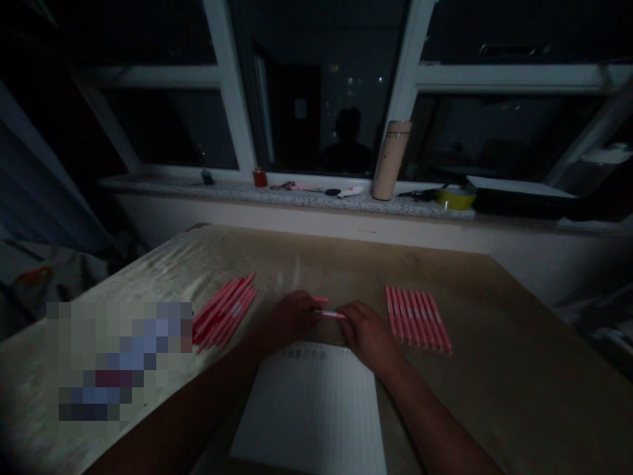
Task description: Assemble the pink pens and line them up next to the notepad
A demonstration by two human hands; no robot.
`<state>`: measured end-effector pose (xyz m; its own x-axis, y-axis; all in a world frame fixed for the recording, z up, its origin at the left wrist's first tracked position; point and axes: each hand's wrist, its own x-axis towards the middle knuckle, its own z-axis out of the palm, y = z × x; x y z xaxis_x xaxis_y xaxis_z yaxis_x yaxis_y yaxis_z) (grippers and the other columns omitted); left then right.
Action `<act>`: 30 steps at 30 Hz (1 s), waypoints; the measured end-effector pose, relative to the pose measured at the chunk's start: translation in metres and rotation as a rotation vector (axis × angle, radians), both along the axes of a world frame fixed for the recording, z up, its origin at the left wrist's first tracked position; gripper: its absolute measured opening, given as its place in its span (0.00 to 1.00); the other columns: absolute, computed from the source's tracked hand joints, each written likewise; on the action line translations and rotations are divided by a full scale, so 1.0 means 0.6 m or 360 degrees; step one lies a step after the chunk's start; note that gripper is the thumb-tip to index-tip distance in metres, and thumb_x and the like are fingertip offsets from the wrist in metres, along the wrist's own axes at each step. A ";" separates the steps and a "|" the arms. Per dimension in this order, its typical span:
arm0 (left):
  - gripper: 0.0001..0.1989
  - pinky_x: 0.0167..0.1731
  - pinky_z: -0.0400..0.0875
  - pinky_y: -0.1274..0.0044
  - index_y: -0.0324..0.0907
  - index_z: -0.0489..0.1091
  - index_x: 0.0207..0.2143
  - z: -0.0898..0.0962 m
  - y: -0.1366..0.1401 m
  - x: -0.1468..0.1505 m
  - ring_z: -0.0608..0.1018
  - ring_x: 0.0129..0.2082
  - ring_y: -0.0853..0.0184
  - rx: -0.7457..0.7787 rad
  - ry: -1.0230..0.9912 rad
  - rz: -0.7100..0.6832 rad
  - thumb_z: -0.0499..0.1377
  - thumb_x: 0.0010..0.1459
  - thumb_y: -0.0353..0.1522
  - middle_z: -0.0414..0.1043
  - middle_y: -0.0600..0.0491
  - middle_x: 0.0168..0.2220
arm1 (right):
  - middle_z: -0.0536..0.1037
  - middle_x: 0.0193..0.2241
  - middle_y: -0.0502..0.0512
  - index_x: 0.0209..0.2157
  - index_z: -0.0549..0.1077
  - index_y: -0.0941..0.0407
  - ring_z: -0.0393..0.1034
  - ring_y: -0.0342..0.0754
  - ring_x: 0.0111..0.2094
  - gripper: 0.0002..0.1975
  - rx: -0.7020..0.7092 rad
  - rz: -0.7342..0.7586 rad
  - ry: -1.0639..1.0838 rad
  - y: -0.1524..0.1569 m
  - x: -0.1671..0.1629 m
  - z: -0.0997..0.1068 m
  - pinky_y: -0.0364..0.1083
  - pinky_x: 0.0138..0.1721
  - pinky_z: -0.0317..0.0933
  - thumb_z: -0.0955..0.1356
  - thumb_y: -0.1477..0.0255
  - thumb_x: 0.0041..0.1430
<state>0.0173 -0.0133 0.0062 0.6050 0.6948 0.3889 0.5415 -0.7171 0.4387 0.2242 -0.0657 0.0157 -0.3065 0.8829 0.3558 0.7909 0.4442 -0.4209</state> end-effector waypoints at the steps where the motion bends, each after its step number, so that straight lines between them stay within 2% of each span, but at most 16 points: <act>1: 0.16 0.43 0.62 0.72 0.43 0.67 0.48 0.002 0.000 -0.001 0.70 0.40 0.65 0.0011 0.0027 0.0018 0.54 0.57 0.36 0.69 0.50 0.38 | 0.72 0.35 0.55 0.38 0.70 0.56 0.67 0.47 0.37 0.09 -0.0004 -0.0026 0.0001 0.001 0.001 -0.002 0.45 0.40 0.60 0.60 0.73 0.59; 9: 0.19 0.43 0.62 0.70 0.47 0.66 0.50 0.007 0.003 -0.006 0.68 0.40 0.63 0.0020 0.0215 0.0094 0.55 0.54 0.32 0.66 0.50 0.37 | 0.73 0.36 0.57 0.41 0.72 0.57 0.67 0.49 0.38 0.13 -0.0007 -0.0247 -0.0099 0.012 0.012 -0.011 0.47 0.41 0.59 0.59 0.73 0.59; 12: 0.14 0.43 0.62 0.71 0.44 0.70 0.44 0.005 0.004 -0.004 0.69 0.41 0.63 0.0020 0.0262 0.0085 0.56 0.54 0.31 0.67 0.50 0.37 | 0.73 0.37 0.57 0.42 0.72 0.57 0.67 0.49 0.39 0.13 -0.0011 -0.0273 -0.0134 0.014 0.013 -0.013 0.46 0.42 0.59 0.59 0.75 0.59; 15: 0.07 0.41 0.63 0.72 0.41 0.72 0.35 0.002 0.006 -0.003 0.69 0.39 0.64 0.0029 0.0320 0.0086 0.56 0.53 0.32 0.68 0.50 0.35 | 0.73 0.37 0.57 0.43 0.72 0.56 0.67 0.49 0.40 0.14 -0.0023 -0.0278 -0.0165 0.015 0.013 -0.014 0.46 0.42 0.58 0.60 0.76 0.58; 17: 0.06 0.40 0.63 0.72 0.41 0.72 0.33 0.001 0.008 -0.002 0.70 0.38 0.64 0.0036 0.0326 0.0092 0.57 0.53 0.32 0.68 0.50 0.35 | 0.73 0.37 0.57 0.43 0.73 0.55 0.67 0.49 0.40 0.15 -0.0012 -0.0266 -0.0182 0.015 0.013 -0.015 0.46 0.42 0.58 0.60 0.77 0.57; 22: 0.06 0.41 0.63 0.72 0.41 0.72 0.33 0.004 0.006 -0.002 0.70 0.39 0.64 0.0030 0.0275 0.0079 0.56 0.54 0.30 0.70 0.50 0.36 | 0.73 0.38 0.57 0.45 0.72 0.54 0.65 0.49 0.42 0.17 0.0021 -0.0234 -0.0217 0.015 0.011 -0.012 0.47 0.44 0.57 0.60 0.79 0.57; 30: 0.08 0.44 0.62 0.72 0.43 0.72 0.34 0.009 0.003 0.001 0.71 0.41 0.65 -0.0023 0.0205 0.0046 0.55 0.53 0.27 0.71 0.53 0.45 | 0.70 0.38 0.57 0.43 0.74 0.51 0.62 0.51 0.42 0.17 0.0134 -0.0208 -0.0310 0.013 0.007 -0.007 0.49 0.43 0.57 0.62 0.80 0.55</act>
